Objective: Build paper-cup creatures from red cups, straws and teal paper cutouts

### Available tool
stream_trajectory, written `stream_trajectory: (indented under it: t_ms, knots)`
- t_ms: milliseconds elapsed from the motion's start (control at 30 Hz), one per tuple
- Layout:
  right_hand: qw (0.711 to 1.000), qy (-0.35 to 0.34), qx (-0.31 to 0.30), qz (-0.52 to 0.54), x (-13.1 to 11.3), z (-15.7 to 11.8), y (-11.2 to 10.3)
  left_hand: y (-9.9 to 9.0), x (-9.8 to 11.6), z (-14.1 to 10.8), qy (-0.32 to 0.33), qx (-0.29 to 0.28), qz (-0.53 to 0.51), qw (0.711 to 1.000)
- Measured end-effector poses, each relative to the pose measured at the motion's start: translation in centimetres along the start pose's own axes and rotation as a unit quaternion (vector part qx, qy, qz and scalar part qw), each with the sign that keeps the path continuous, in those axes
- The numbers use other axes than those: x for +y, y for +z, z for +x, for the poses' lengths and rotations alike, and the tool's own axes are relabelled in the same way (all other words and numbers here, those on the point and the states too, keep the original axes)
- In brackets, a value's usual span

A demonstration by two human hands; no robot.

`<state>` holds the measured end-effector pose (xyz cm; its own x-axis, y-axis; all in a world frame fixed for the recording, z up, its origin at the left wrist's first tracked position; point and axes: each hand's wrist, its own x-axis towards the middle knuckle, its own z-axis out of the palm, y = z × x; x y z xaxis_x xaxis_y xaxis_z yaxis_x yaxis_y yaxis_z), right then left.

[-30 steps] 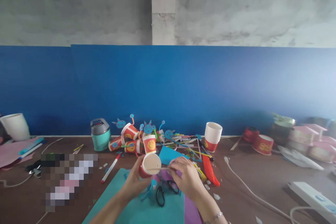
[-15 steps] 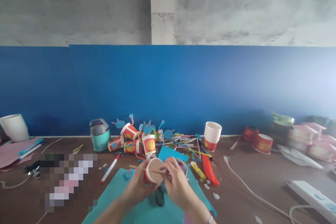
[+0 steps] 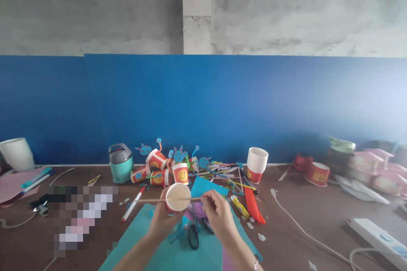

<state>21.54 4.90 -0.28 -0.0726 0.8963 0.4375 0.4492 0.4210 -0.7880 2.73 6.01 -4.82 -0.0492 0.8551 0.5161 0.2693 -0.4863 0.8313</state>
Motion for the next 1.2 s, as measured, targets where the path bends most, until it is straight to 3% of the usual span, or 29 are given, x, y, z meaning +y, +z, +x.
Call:
stream_trajectory:
  t_ms: [133, 233, 300, 400, 500, 633, 733, 800, 833, 1000, 1067, 1200]
  knots:
    - [0.992, -0.096, -0.024, -0.077, -0.9, -0.7, 0.5, 0.0, 0.3, 0.0, 0.031, -0.022, 0.010, 0.999]
    - [0.985, -0.112, 0.041, -0.125, -1.2, -1.0, 0.1, 0.0, 0.4, -0.1, 0.099, -0.026, 0.095, 0.990]
    - [0.974, -0.147, 0.075, -0.156, -1.6, -1.2, -0.1, 0.2, 0.8, -0.3, 0.146, -0.020, 0.201, 0.969]
    - [0.948, -0.239, 0.009, -0.210, -2.7, -1.5, 0.1, 0.8, 1.6, -0.9, 0.199, -0.006, 0.351, 0.915]
    - [0.927, -0.280, -0.042, -0.246, -3.9, -1.8, 0.7, 1.3, 1.8, -1.4, 0.257, 0.020, 0.412, 0.874]
    - [0.940, -0.282, -0.106, -0.163, -4.6, -3.1, 1.1, 1.5, 1.4, -1.3, 0.265, 0.031, 0.439, 0.858]
    - [0.944, -0.280, -0.157, -0.079, -4.0, -4.9, 1.1, 1.2, 1.3, -0.9, 0.228, 0.028, 0.446, 0.865]
    - [0.967, -0.223, -0.122, 0.022, -3.4, -5.5, 1.0, 0.8, 1.5, -0.7, 0.186, 0.036, 0.437, 0.880]
    - [0.979, -0.164, -0.053, 0.107, -3.0, -5.4, 0.9, 0.6, 1.6, -0.6, 0.168, 0.046, 0.429, 0.886]
    - [0.978, -0.031, 0.108, 0.177, -2.4, -1.9, -0.5, -0.1, 1.0, -0.2, 0.155, 0.115, 0.373, 0.908]
    - [0.968, 0.088, 0.050, 0.231, -2.6, -0.7, -0.8, -0.1, 0.4, -0.1, 0.151, 0.125, 0.351, 0.915]
    - [0.925, 0.217, -0.178, 0.257, -2.6, -0.3, -0.5, -0.1, 0.2, 0.1, 0.133, 0.134, 0.352, 0.917]
